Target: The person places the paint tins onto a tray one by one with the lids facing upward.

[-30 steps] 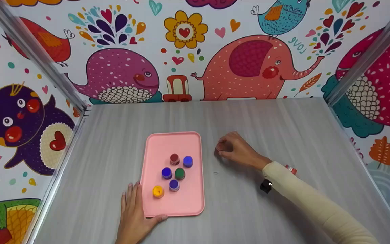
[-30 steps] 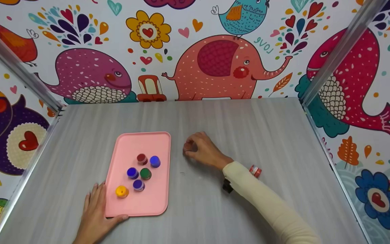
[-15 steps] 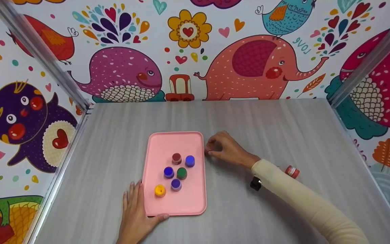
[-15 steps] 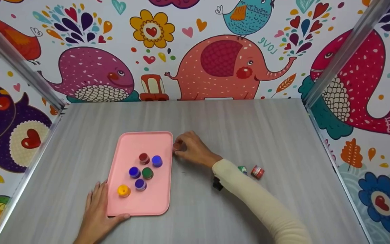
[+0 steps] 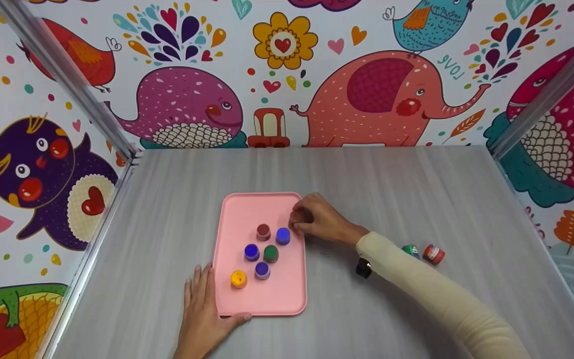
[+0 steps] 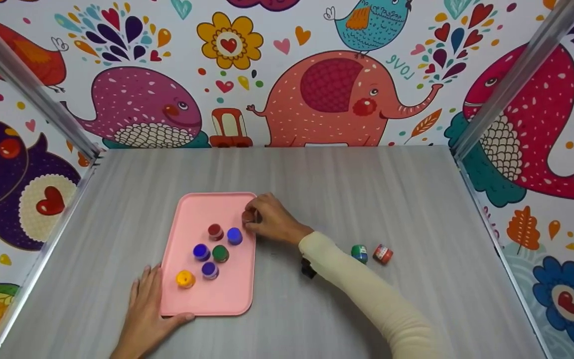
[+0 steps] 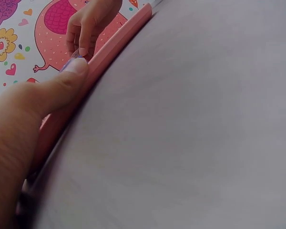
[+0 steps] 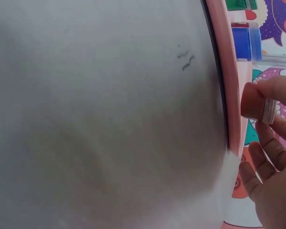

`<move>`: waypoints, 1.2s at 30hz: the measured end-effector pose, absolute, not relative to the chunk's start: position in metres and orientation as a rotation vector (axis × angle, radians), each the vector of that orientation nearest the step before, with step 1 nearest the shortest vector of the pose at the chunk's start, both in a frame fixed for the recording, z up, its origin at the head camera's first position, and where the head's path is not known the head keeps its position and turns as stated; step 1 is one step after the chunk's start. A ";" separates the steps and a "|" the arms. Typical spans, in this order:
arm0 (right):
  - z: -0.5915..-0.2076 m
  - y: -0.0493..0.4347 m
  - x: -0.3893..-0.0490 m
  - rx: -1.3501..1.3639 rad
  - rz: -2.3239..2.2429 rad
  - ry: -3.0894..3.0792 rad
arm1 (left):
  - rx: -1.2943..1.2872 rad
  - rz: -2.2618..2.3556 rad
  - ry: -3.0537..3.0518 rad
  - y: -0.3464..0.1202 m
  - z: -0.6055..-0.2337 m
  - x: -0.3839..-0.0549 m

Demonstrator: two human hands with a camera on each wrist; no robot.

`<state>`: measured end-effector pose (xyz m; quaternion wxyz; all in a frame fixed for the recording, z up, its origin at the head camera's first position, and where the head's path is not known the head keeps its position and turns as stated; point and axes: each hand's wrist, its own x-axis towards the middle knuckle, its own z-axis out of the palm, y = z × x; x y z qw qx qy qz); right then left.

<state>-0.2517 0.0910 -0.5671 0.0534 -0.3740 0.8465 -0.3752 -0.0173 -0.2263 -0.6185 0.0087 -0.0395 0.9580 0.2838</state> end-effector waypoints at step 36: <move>-0.572 0.053 -0.256 -1.084 -1.013 2.558 | -0.149 0.866 2.931 -0.226 -0.614 -0.019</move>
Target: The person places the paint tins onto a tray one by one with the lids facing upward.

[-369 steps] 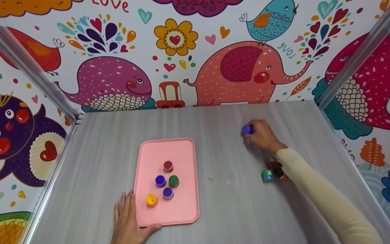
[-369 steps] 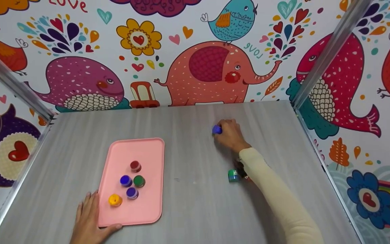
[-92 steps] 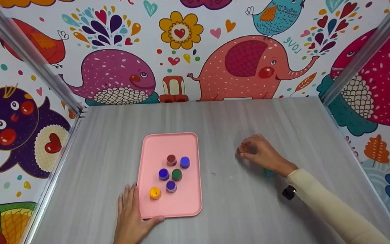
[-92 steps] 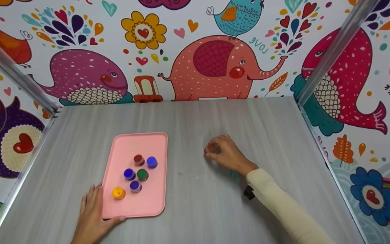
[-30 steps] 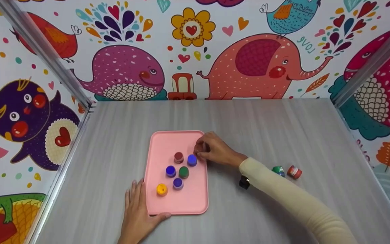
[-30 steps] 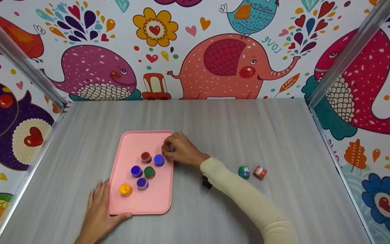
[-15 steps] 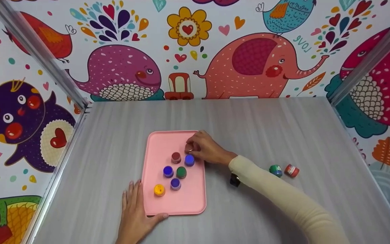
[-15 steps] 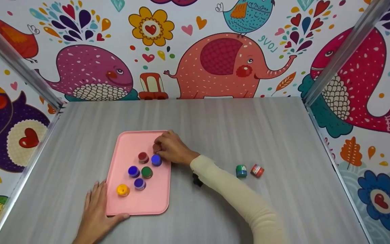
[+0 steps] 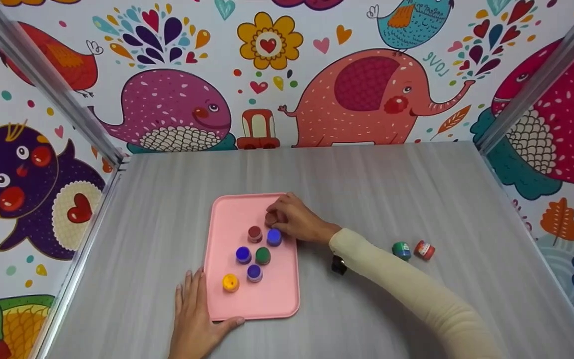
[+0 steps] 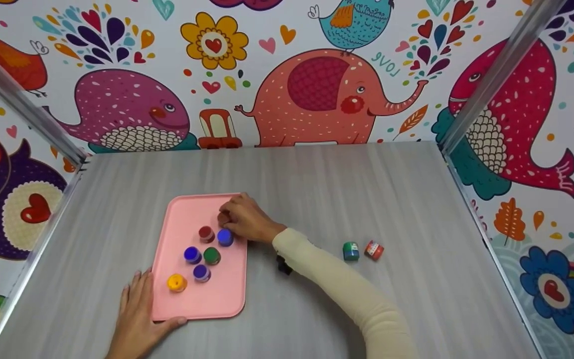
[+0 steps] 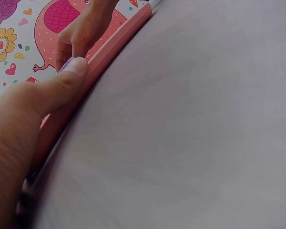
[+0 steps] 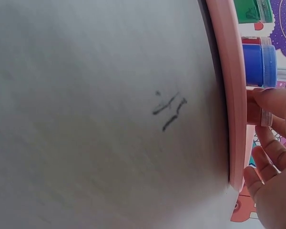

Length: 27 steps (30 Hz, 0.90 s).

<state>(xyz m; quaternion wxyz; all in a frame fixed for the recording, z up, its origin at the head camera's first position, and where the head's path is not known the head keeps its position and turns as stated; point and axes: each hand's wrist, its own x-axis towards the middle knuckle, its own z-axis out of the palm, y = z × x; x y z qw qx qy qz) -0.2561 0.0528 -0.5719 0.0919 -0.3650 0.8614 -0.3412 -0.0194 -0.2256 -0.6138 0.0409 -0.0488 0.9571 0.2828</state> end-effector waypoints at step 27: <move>-0.552 0.167 -0.241 -1.061 -1.129 2.666 | -0.144 0.809 2.932 -0.227 -0.613 -0.020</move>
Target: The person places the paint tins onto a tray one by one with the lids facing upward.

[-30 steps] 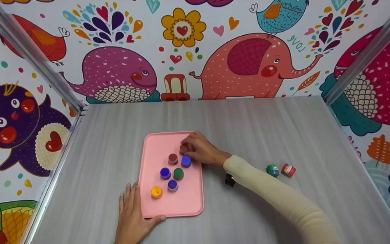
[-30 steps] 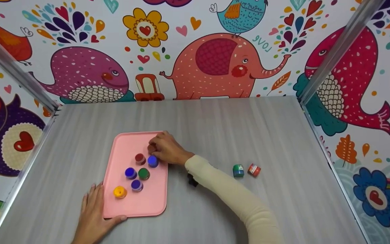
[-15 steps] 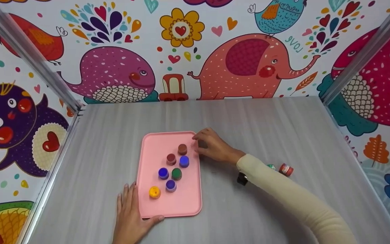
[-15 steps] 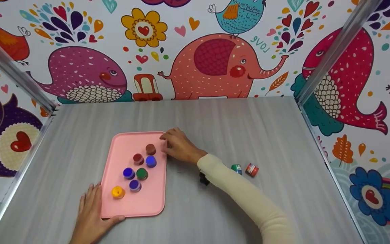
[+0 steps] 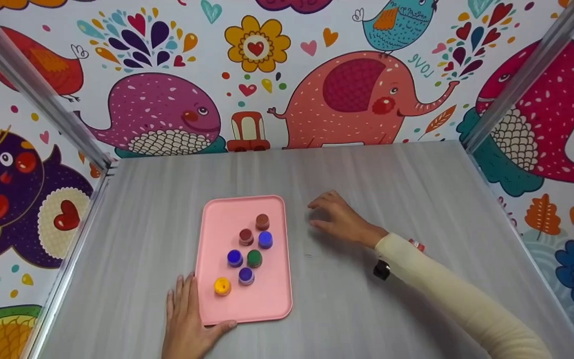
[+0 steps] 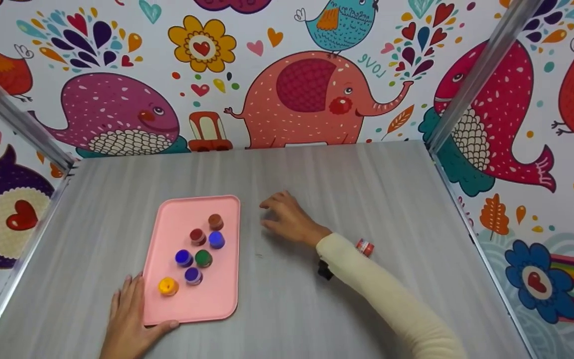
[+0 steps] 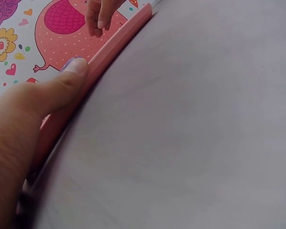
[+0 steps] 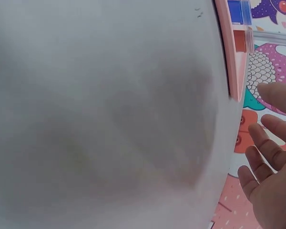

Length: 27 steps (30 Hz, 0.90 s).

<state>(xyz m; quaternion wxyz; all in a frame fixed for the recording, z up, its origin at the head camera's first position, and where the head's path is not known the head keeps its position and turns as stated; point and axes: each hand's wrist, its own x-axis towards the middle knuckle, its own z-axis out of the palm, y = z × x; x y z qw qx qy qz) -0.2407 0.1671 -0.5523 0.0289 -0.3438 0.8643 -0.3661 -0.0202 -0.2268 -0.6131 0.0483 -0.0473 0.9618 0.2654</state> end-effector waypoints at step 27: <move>-0.557 0.266 -0.189 -0.879 -1.145 2.798 | -0.117 0.811 2.924 -0.229 -0.611 -0.019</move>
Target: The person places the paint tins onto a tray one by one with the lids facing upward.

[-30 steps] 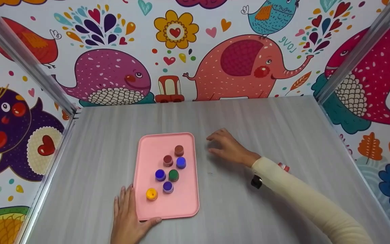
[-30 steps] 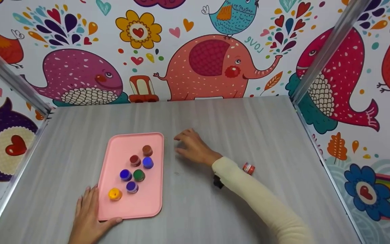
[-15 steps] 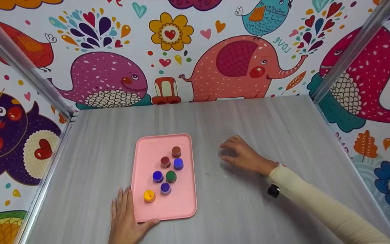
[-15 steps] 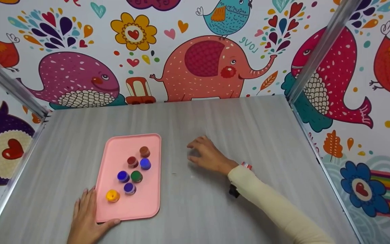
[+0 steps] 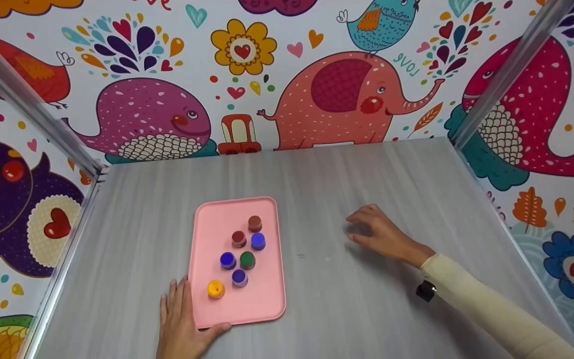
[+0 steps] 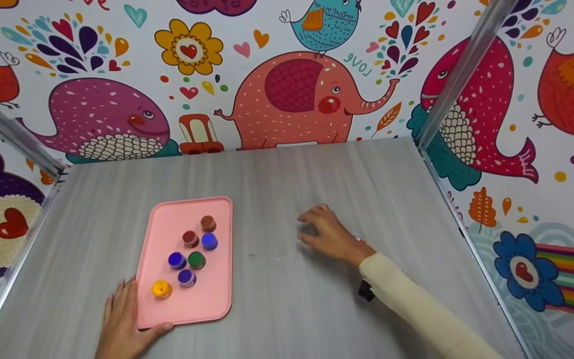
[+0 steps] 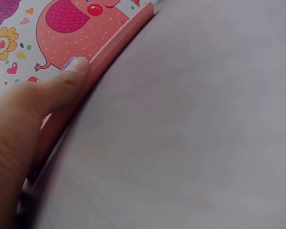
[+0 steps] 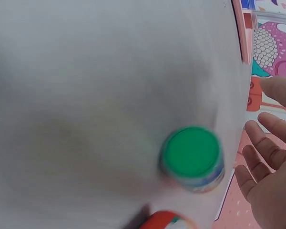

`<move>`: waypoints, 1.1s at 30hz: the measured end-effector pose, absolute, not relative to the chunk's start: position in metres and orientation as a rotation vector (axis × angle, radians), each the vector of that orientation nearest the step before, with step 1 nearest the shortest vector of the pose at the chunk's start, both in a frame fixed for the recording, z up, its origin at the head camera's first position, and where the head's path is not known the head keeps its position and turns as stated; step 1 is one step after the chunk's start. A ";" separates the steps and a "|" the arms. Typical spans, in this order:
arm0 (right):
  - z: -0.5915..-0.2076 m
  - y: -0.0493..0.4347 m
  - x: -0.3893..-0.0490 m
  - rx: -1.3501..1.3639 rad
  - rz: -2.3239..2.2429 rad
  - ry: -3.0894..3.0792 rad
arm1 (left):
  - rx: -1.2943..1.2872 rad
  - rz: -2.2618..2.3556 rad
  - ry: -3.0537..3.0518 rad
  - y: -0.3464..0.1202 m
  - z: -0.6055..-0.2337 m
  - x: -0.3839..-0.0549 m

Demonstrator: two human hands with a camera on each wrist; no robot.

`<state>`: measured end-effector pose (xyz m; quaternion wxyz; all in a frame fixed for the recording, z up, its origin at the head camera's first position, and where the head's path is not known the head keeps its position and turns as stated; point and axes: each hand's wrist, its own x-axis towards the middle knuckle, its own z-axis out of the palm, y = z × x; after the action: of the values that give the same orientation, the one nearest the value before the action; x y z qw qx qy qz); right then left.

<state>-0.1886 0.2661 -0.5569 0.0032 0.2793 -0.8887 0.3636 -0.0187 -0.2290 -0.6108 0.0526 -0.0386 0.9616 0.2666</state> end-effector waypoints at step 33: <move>-0.575 0.330 -0.136 0.648 1.144 -2.750 | -0.150 0.753 2.905 -0.226 -0.608 -0.021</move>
<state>-0.1363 0.3299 -0.5748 0.0465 0.2125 -0.9012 0.3750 -0.0209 -0.2257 -0.6083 0.0681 -0.0499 0.9646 0.2500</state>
